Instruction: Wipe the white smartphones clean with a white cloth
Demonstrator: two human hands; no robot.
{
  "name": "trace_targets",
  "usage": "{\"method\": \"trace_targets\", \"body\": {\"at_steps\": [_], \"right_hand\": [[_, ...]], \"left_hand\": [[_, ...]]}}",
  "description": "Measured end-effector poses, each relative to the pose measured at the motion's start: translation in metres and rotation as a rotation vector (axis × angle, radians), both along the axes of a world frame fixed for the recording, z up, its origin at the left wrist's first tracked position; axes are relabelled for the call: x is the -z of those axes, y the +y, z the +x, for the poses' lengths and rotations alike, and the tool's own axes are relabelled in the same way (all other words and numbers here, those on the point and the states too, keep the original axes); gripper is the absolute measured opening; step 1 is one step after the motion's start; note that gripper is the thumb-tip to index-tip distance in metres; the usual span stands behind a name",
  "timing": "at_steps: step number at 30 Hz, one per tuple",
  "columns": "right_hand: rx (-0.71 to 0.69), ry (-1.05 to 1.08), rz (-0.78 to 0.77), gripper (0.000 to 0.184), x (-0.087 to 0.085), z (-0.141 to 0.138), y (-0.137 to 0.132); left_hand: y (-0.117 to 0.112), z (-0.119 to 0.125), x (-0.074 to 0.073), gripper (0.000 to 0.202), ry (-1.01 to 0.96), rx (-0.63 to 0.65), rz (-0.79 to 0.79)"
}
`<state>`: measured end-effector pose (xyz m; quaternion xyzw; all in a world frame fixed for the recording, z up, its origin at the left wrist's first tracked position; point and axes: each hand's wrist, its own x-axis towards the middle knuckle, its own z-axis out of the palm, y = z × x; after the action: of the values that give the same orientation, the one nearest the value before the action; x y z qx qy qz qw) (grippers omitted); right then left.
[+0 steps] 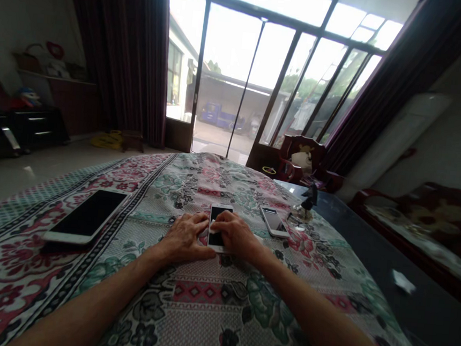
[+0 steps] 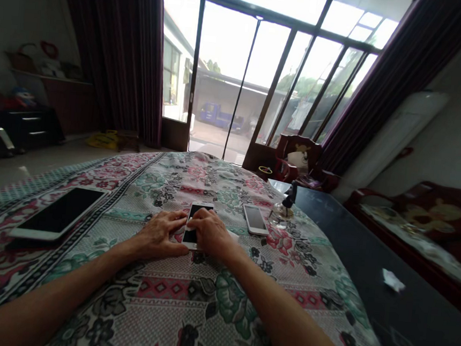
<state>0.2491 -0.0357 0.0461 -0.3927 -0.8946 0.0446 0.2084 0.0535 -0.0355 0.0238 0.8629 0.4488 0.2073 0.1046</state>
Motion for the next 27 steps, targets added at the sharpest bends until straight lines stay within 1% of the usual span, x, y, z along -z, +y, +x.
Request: {"method": "trace_targets", "body": {"at_steps": [2,6,8,10,13,18,20,23,25,27], "right_hand": [[0.056,-0.029,0.019,0.037,-0.001,-0.003,0.023],[0.164,-0.071,0.028,0.034,0.000,-0.010,0.062],[0.202,-0.068,0.030,0.032,0.001,-0.013,0.072],[0.209,-0.069,0.036,0.032,0.002,-0.014,0.072],[0.155,-0.075,0.052,0.036,0.001,-0.011,0.056],[0.032,-0.051,0.045,0.039,-0.002,0.000,0.008],[-0.024,-0.052,0.024,0.038,-0.002,0.003,-0.011],[-0.058,-0.031,-0.014,0.032,-0.002,0.007,-0.036],[-0.063,-0.013,-0.036,0.033,-0.002,0.008,-0.046],[-0.066,0.006,-0.047,0.036,-0.001,0.010,-0.049]], "left_hand": [[0.000,0.000,0.000,0.065,-0.001,0.004,0.006],[0.001,-0.001,0.000,0.064,-0.005,0.014,0.002],[0.002,-0.001,0.000,0.063,-0.005,0.017,-0.001],[0.002,-0.001,0.000,0.063,-0.005,0.016,-0.001],[0.002,-0.001,0.001,0.063,-0.011,0.016,-0.003],[0.004,-0.001,0.005,0.066,-0.014,0.006,0.000],[0.003,-0.001,0.005,0.066,-0.009,0.006,0.003],[0.002,-0.001,0.002,0.066,-0.005,0.007,0.014],[0.001,0.000,0.001,0.065,-0.004,0.009,0.019],[0.001,0.000,0.001,0.063,-0.004,0.013,0.018]]}}
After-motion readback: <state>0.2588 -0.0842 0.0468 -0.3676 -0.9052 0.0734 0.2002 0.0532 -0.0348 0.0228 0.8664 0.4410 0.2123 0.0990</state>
